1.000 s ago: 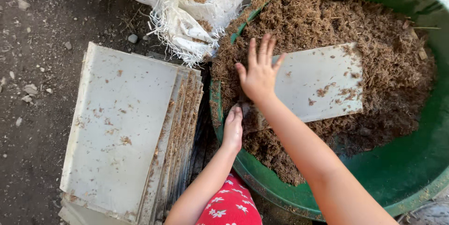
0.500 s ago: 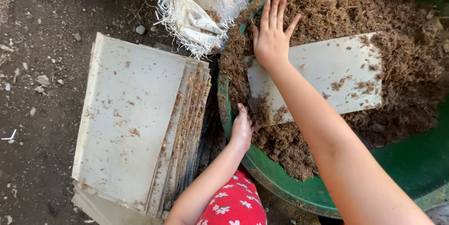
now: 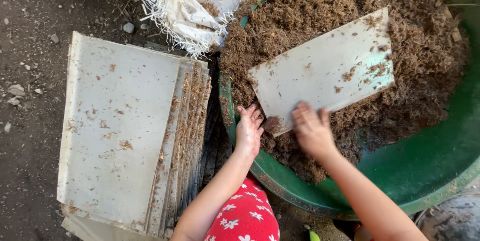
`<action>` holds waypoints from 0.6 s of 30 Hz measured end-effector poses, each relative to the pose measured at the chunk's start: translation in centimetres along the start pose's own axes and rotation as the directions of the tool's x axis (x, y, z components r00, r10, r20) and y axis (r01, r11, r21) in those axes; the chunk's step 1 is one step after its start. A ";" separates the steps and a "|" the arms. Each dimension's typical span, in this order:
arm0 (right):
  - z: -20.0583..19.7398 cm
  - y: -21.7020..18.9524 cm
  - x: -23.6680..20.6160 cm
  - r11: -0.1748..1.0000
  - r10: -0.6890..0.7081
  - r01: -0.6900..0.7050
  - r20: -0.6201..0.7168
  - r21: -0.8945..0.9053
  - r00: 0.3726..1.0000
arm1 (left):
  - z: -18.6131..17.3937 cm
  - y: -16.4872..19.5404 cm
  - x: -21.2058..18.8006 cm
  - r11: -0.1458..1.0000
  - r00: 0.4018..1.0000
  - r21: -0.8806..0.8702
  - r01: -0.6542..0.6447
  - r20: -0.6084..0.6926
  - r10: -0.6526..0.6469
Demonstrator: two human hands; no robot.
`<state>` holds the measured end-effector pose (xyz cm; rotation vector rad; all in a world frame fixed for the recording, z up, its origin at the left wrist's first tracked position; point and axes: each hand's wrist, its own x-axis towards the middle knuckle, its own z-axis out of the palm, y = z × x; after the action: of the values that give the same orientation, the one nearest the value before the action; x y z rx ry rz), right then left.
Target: The person scoops a brown fibrous material from a green basin and packs it onto rectangular trays. They smooth the material by hand and stack the filled trays to the side.
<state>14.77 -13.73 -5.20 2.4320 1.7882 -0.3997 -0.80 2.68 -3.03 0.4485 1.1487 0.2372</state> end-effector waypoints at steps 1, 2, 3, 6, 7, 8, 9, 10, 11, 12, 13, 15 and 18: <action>0.7 2.9 -0.4 0.984 0.170 -0.170 -0.007 -0.058 0.985 | 0.1 0.1 0.0 0.999 1.000 0.030 -0.016 -0.010 0.017; 1.2 5.7 -1.1 0.961 0.270 -0.250 -0.197 0.121 0.943 | 0.1 0.2 0.0 0.999 0.999 0.033 -0.038 0.002 0.038; 1.3 8.1 -2.0 0.907 0.390 -0.288 -0.354 0.307 0.850 | 0.2 0.2 0.0 0.998 0.998 0.036 -0.058 0.013 0.058; 0.8 11.9 -3.9 0.473 0.804 -0.736 0.105 0.484 0.585 | 0.5 0.2 0.0 0.989 0.993 0.086 -0.120 0.017 0.119; 0.5 11.4 -4.4 0.335 0.800 -0.781 0.278 0.527 0.532 | 0.6 0.2 0.1 0.984 0.990 0.108 -0.141 0.011 0.140; 0.3 10.1 -4.8 0.190 0.760 -0.819 0.447 0.541 0.471 | 0.6 0.2 0.2 0.980 0.988 0.131 -0.150 0.001 0.152; 0.3 7.9 -5.0 0.228 0.719 -0.807 0.465 0.544 0.517 | 0.6 0.1 0.2 0.976 0.987 0.152 -0.158 -0.015 0.162; 0.6 5.0 -4.9 0.268 0.671 -0.792 0.483 0.549 0.562 | 0.6 0.0 0.3 0.971 0.984 0.171 -0.166 -0.034 0.174; 0.9 2.1 -4.8 0.236 0.646 -0.799 0.525 0.553 0.554 | 0.6 -0.1 0.4 0.972 0.982 0.154 -0.178 -0.033 0.185; 1.3 -0.8 -4.3 0.266 0.614 -0.764 0.508 0.588 0.605 | 0.6 -0.2 0.4 0.972 0.980 0.138 -0.192 -0.033 0.198; 1.7 -3.4 -4.1 0.357 0.581 -0.750 0.496 0.557 0.645 | 0.5 -0.3 0.4 0.971 0.977 0.126 -0.202 -0.035 0.208; 2.1 -6.6 -3.6 0.511 0.540 -0.728 0.489 0.457 0.685 | 0.4 -0.4 0.5 0.967 0.974 0.127 -0.219 -0.031 0.225; 1.4 -7.5 -3.3 0.608 0.497 -0.685 0.480 0.402 0.723 | 0.5 -0.5 0.4 0.961 0.965 0.109 -0.255 -0.028 0.259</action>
<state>6.55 -14.79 -5.06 2.8963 0.6627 -1.2939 -0.16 2.34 -3.43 0.6903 1.1465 0.4155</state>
